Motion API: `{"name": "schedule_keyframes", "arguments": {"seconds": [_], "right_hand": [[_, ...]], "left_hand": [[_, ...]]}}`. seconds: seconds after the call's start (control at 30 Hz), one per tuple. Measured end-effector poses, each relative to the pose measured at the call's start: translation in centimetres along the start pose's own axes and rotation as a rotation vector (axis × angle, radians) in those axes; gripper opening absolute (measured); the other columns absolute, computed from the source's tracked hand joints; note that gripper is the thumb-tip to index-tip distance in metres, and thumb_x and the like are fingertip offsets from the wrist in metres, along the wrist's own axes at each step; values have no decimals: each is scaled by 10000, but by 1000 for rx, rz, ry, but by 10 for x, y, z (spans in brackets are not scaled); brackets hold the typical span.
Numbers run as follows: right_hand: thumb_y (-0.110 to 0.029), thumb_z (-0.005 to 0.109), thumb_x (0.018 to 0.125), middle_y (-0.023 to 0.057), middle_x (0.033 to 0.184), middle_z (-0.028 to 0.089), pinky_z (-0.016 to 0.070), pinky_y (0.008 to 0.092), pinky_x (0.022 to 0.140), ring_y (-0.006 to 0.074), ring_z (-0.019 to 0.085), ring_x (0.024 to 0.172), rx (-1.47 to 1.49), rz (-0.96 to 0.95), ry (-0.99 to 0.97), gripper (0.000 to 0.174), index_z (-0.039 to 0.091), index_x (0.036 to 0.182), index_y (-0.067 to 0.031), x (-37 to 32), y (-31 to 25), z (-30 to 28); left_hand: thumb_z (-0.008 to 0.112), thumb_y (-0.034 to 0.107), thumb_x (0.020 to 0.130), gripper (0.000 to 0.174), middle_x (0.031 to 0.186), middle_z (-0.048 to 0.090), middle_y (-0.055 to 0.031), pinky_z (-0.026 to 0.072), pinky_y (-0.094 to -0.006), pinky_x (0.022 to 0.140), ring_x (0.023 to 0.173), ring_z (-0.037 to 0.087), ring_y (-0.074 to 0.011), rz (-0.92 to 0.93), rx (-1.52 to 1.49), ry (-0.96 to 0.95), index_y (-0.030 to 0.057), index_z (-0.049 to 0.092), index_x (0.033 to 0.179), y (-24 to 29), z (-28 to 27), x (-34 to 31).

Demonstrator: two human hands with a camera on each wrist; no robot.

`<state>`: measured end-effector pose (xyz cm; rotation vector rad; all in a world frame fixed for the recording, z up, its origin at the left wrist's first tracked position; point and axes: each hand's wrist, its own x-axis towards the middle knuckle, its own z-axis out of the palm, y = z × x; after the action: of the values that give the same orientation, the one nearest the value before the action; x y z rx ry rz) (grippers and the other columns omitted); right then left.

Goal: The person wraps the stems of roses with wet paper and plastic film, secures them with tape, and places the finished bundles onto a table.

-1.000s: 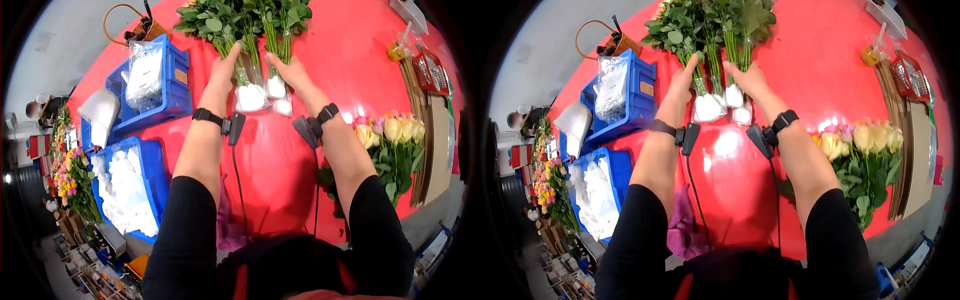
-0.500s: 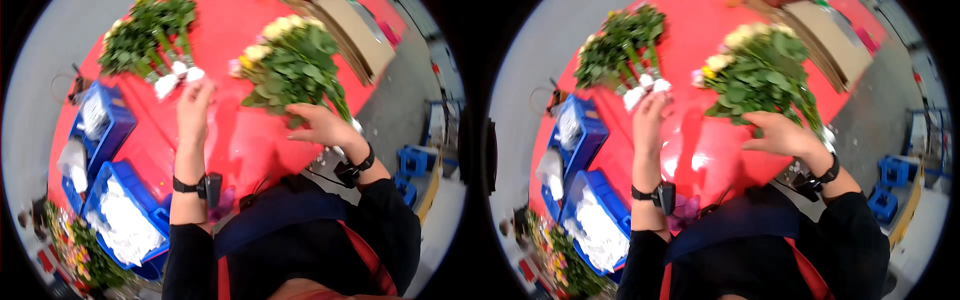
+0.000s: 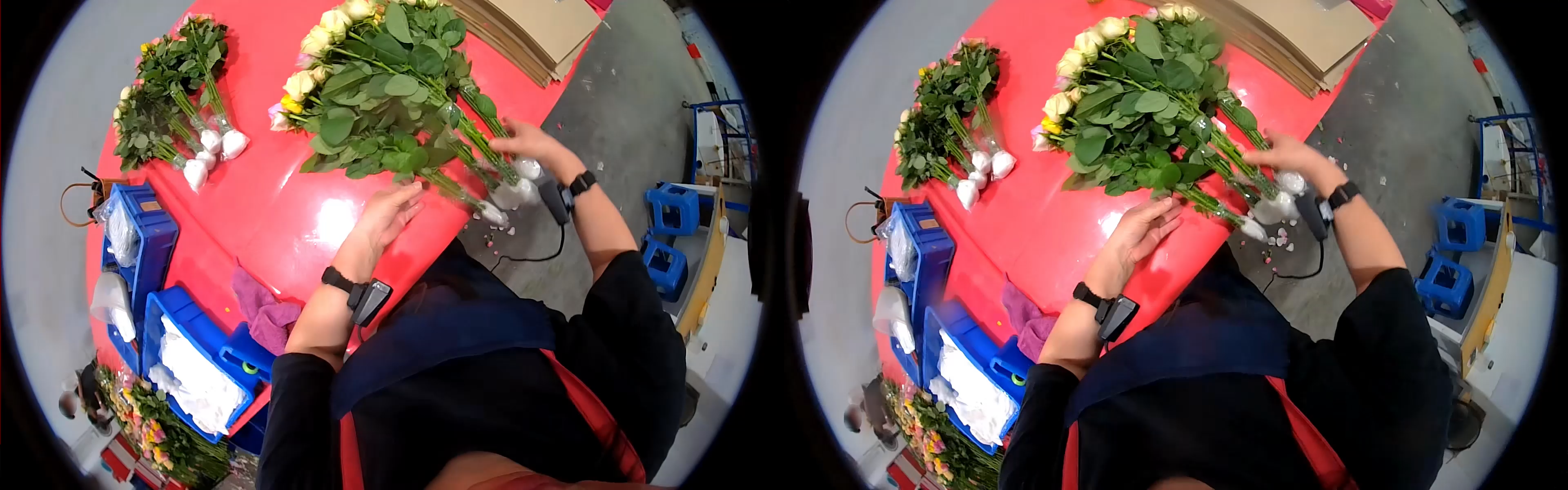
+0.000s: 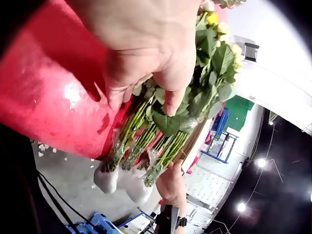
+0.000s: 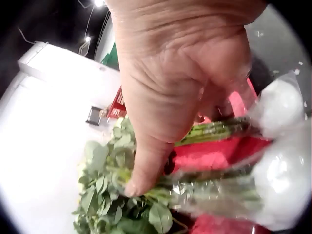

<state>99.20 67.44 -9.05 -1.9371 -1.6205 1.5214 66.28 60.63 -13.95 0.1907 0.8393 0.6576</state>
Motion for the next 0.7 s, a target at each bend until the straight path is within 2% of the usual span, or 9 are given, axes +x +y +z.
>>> {"name": "schedule_keyframes", "arguments": {"seconds": [0.07, 0.13, 0.17, 0.23, 0.3, 0.37, 0.5, 0.57, 0.7], "right_hand": [[-388, 825, 689, 213, 1173, 575, 469, 335, 890, 208, 568, 1060, -78, -115, -6, 926, 366, 1330, 97, 1, 6, 7], [-261, 856, 667, 171, 1148, 601, 472, 322, 895, 188, 572, 1049, 86, -359, 28, 885, 373, 1333, 67, 3, 7, 12], [-223, 836, 692, 129, 1167, 602, 466, 327, 911, 178, 568, 1056, 92, -203, 23, 829, 389, 1339, 36, 0, 4, 11], [-169, 809, 719, 99, 1177, 599, 464, 324, 918, 166, 562, 1066, 376, -222, -140, 756, 411, 1336, 10, 3, 0, 18], [-128, 790, 731, 96, 1197, 587, 467, 328, 922, 169, 558, 1076, 427, -171, -268, 709, 429, 1326, 5, 6, 3, 25], [-123, 783, 736, 98, 1195, 583, 470, 329, 921, 174, 562, 1069, 538, -196, -277, 711, 413, 1331, 0, -3, -11, 35], [-79, 744, 700, 95, 1163, 581, 465, 335, 927, 186, 569, 1050, 538, -109, -143, 745, 373, 1341, -2, -18, -24, 52], [-57, 706, 676, 98, 1152, 584, 458, 336, 929, 194, 569, 1049, 364, -254, 3, 747, 374, 1342, 3, -25, -30, 64], [-12, 639, 694, 117, 1198, 553, 424, 327, 960, 189, 539, 1101, 376, -350, 21, 740, 336, 1369, 9, -35, -60, 72]], "left_hand": [[649, 105, 874, 314, 1129, 614, -112, 441, -365, 987, 1089, 568, -223, 37, -89, -36, -11, 548, 1147, -10, 15, 17], [652, 104, 869, 309, 1105, 630, -94, 458, -369, 953, 1064, 583, -207, 83, -208, -2, 13, 556, 1148, -18, 29, 32], [651, 110, 870, 308, 1090, 636, -84, 465, -369, 937, 1046, 590, -200, 81, -199, -18, 20, 560, 1151, -25, 29, 38], [650, 121, 873, 308, 1059, 648, -63, 478, -368, 904, 1010, 603, -186, 90, -179, -51, 33, 568, 1156, -30, 31, 49], [658, 148, 873, 295, 1031, 660, -41, 493, -346, 848, 926, 620, -169, 31, -201, -17, 41, 596, 1141, -22, 58, 51], [692, 212, 860, 303, 1049, 660, -40, 504, -321, 821, 913, 625, -171, -90, -87, -5, 45, 632, 1106, -13, 68, 53], [707, 156, 842, 311, 1035, 656, -61, 518, -330, 835, 909, 624, -175, 120, -149, 128, 27, 616, 1110, -21, 78, 52], [646, 2, 823, 261, 1021, 649, -80, 516, -335, 824, 928, 624, -192, 129, -182, 169, 15, 605, 1080, -18, 84, 42], [612, -66, 793, 287, 1007, 650, -84, 510, -339, 793, 908, 622, -188, 293, -113, 158, 4, 600, 1072, -1, 93, 18]]}}
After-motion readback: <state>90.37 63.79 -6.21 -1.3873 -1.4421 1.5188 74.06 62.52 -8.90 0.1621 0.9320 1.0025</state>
